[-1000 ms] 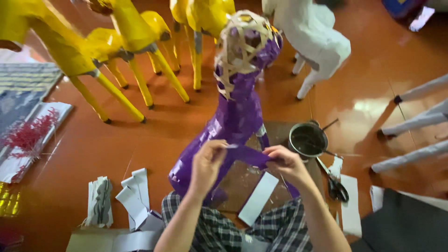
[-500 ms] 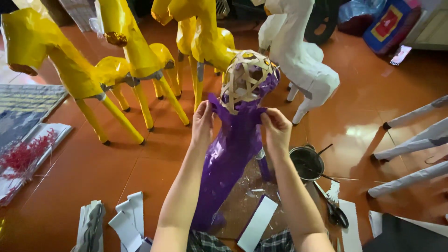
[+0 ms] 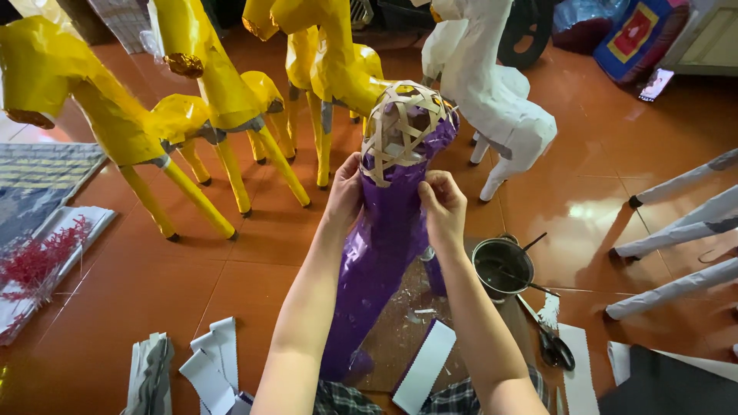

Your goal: Decorating animal sculptures by applying purple and white adhesive strips to their surfaces

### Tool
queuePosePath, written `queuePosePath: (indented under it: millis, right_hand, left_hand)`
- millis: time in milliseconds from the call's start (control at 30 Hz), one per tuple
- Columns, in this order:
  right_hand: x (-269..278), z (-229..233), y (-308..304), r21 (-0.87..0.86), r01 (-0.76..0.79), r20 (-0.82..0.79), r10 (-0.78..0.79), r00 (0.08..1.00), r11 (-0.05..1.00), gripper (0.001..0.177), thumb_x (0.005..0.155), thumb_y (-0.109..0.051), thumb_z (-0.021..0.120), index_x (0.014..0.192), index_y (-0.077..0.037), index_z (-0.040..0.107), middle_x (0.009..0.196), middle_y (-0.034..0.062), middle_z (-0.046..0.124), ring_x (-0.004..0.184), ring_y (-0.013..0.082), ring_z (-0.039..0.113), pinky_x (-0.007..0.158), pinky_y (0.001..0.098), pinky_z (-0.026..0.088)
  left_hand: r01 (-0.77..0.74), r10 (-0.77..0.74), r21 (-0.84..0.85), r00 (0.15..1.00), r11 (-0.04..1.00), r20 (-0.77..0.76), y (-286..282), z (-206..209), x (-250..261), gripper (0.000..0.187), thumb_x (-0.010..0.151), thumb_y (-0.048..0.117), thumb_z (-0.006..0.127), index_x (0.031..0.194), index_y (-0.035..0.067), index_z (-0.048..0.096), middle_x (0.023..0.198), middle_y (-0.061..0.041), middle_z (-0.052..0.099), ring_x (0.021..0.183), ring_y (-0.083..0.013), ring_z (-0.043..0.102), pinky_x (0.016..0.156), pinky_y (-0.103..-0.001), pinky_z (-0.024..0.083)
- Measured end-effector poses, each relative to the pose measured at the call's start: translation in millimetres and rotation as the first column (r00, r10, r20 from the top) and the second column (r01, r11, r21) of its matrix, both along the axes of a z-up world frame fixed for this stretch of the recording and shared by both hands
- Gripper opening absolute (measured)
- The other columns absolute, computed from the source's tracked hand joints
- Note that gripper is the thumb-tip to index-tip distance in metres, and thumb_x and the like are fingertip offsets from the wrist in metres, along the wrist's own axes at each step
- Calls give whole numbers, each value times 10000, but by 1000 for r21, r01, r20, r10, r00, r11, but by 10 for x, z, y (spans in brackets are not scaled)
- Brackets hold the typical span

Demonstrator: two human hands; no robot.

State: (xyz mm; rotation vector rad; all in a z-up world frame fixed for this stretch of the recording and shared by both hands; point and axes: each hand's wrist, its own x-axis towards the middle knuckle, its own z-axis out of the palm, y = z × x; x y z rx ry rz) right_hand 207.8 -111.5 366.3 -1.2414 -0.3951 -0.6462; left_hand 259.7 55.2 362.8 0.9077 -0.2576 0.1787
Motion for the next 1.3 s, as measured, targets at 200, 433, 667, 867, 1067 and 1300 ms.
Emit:
queuePosePath:
  millis: [200, 433, 667, 867, 1067, 1300]
  right_hand:
    - [20, -36, -13, -85, -2, -35, -1, 999, 996, 116, 977, -120, 625, 877, -80, 583, 782, 0, 527, 665, 68, 451, 578, 212, 372]
    - [-26, 100, 138, -180, -78, 5, 80, 997, 981, 357, 1030, -152, 501, 1360, -48, 415, 1218, 194, 552, 1159, 304, 537, 1029, 522, 376]
    - [78, -38, 61, -415, -94, -223, -1, 975, 905, 502, 1080, -344, 227, 1437, -64, 442, 1223, 306, 567, 1165, 428, 535, 1026, 579, 381]
    - [158, -165, 43, -399, -82, -201, 0, 980, 913, 516, 1075, -340, 206, 1243, -15, 570, 961, 269, 570, 908, 378, 561, 860, 552, 437]
    - [-43, 127, 69, -305, -88, -192, 30, 981, 948, 652, 1064, -441, 191, 1044, -2, 672, 908, 163, 603, 887, 288, 553, 812, 448, 458]
    - [318, -163, 63, -333, -52, -170, -6, 985, 941, 538, 1039, -400, 285, 1106, -15, 655, 951, 229, 642, 943, 270, 587, 836, 503, 437]
  left_hand:
    - [17, -18, -29, 999, 999, -33, -72, 206, -153, 42, 915, 40, 634, 880, 55, 615, 734, -95, 672, 634, -163, 674, 618, -263, 559]
    - [59, -60, -22, 997, 998, -46, -60, 213, -91, 59, 878, 15, 662, 885, 62, 629, 756, -98, 689, 649, -176, 690, 633, -285, 576]
    - [126, -124, 33, 991, 991, -56, -15, 151, -18, 273, 815, -22, 709, 1078, 40, 666, 891, -156, 720, 756, -254, 727, 720, -371, 607]
    - [115, -100, 168, 990, 979, -96, 38, -55, 288, 267, 763, -32, 724, 1012, 61, 701, 849, -129, 723, 719, -238, 720, 693, -351, 597]
    - [-393, 358, 421, 919, 818, 162, 36, 332, -150, 179, 808, -31, 673, 969, 44, 693, 802, -110, 670, 772, -176, 633, 742, -325, 530]
    - [-223, 216, 282, 975, 933, 58, -241, 709, -855, 501, 1057, 445, 367, 1186, 67, 671, 1056, -72, 660, 974, -153, 639, 913, -326, 525]
